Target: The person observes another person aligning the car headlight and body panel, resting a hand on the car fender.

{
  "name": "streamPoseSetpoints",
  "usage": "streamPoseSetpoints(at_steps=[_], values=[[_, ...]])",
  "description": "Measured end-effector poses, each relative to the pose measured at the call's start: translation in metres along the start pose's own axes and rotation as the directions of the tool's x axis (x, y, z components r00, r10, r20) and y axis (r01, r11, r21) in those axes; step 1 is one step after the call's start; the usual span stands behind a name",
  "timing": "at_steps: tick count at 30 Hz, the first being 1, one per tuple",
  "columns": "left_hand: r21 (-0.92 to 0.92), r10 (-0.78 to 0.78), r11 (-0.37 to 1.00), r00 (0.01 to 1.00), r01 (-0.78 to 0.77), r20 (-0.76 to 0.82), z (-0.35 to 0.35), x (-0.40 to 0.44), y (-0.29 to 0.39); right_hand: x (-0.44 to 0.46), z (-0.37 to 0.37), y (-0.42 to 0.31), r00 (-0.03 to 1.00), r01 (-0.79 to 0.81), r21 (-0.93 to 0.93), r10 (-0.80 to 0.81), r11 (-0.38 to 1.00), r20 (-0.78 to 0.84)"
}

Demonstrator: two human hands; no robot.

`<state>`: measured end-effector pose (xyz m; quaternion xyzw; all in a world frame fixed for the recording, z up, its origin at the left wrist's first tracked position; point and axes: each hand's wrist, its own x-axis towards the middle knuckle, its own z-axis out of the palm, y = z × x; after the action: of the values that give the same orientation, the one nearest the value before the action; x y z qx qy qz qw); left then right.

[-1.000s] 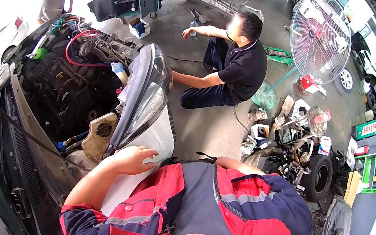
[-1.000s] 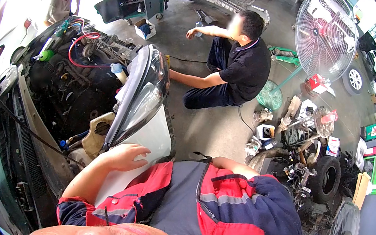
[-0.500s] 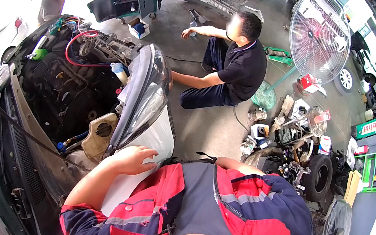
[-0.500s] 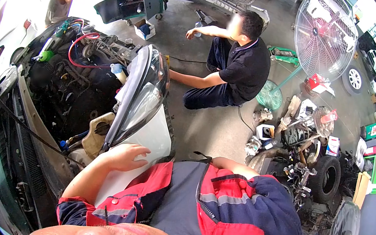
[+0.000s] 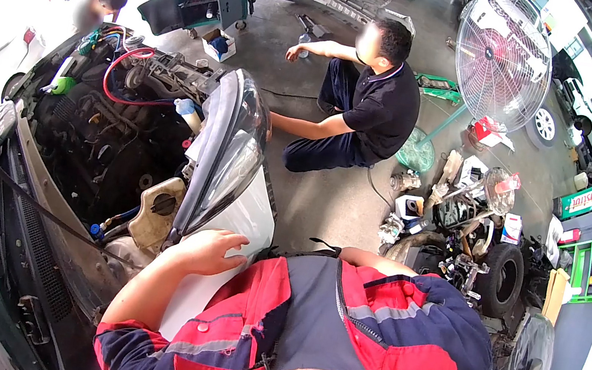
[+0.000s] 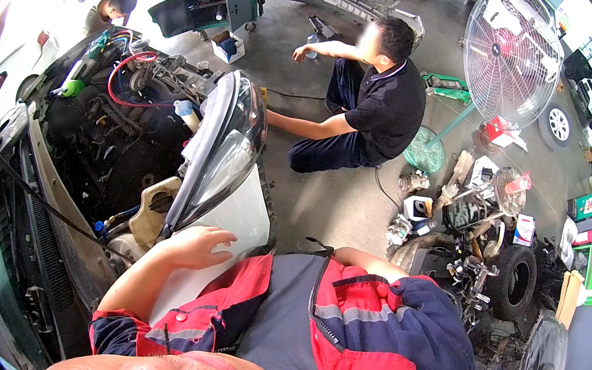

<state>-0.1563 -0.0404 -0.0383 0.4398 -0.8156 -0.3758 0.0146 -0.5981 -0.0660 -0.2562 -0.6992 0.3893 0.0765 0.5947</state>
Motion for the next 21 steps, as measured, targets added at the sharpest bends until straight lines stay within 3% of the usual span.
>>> streamPoseSetpoints(at_steps=[2,4,6,21], values=[[0.000,-0.008,1.000,1.000,0.008,0.005,0.000,0.000,0.000,0.003,0.001,0.006,1.000,-0.026,0.015,0.026,1.000,-0.015],[0.002,-0.019,1.000,1.000,0.019,0.011,0.000,0.000,0.000,0.036,0.009,0.048,0.975,-0.223,-0.045,0.223,0.974,0.002],[0.005,-0.018,1.000,1.000,0.018,0.009,0.000,0.000,0.000,0.047,0.014,0.067,0.958,-0.285,-0.082,0.286,0.955,0.002],[0.003,-0.008,1.000,1.000,0.008,0.003,0.000,0.000,0.001,0.055,0.015,0.077,0.955,-0.292,-0.126,0.296,0.948,0.014]])
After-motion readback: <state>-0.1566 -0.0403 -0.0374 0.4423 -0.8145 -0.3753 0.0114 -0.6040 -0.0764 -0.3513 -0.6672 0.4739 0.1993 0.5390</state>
